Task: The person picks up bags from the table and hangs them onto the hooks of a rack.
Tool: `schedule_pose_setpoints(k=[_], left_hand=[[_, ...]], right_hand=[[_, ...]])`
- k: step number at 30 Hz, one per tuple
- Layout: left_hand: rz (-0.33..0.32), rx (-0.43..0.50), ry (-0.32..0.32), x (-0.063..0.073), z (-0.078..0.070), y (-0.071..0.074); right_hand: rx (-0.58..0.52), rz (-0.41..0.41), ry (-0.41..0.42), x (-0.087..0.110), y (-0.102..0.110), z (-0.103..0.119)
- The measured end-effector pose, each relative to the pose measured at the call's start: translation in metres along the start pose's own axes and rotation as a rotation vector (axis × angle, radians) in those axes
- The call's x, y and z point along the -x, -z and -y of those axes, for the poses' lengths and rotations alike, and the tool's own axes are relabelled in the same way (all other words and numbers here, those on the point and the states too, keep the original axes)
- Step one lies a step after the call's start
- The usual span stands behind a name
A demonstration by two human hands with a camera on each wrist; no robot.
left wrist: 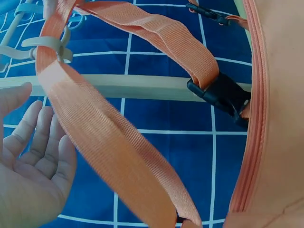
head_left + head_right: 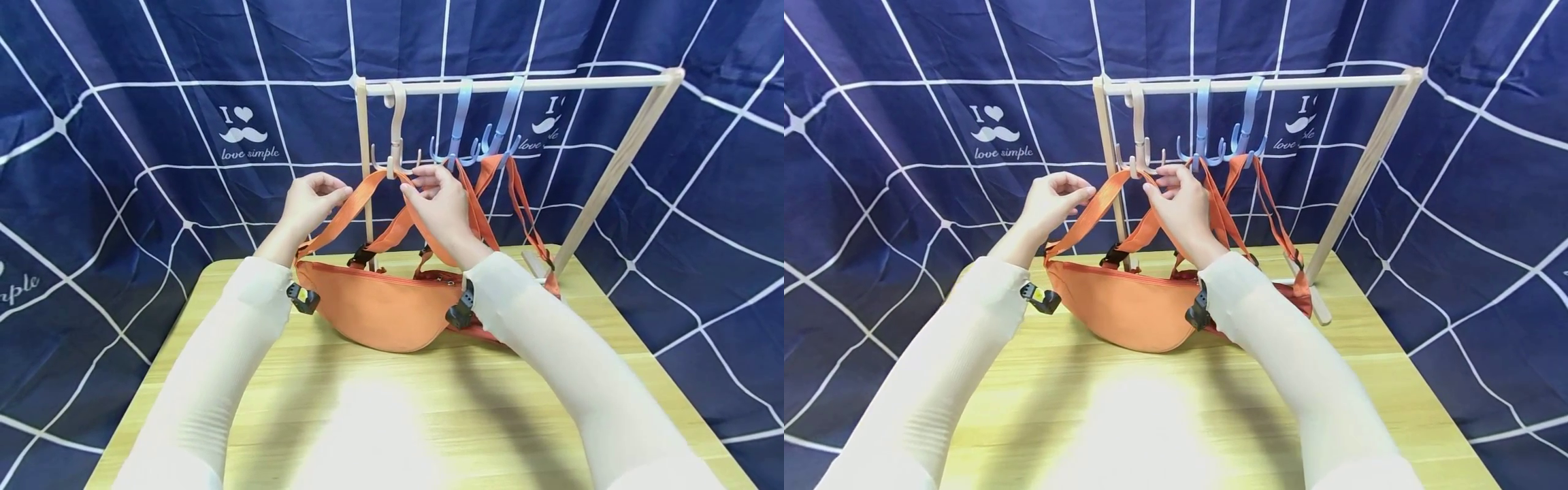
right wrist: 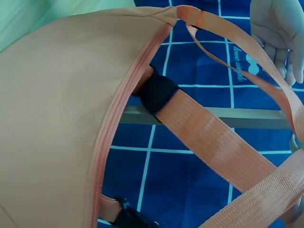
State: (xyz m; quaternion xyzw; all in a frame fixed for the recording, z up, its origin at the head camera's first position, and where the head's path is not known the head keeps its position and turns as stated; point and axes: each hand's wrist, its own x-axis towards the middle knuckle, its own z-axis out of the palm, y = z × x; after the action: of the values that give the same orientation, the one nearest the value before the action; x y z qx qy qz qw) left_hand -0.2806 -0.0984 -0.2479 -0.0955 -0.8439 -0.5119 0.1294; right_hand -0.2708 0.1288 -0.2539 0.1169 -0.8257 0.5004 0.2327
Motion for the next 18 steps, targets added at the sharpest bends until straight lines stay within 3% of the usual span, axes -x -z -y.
schedule_pose_setpoints(k=[11,18], left_hand=[[0.033,-0.018,0.054,0.018,0.007,0.013],[0.05,-0.021,0.034,0.032,0.018,0.024]], right_hand=[[-0.002,-0.02,0.03,0.014,0.015,-0.007],[0.008,-0.018,0.028,0.026,0.029,-0.013]])
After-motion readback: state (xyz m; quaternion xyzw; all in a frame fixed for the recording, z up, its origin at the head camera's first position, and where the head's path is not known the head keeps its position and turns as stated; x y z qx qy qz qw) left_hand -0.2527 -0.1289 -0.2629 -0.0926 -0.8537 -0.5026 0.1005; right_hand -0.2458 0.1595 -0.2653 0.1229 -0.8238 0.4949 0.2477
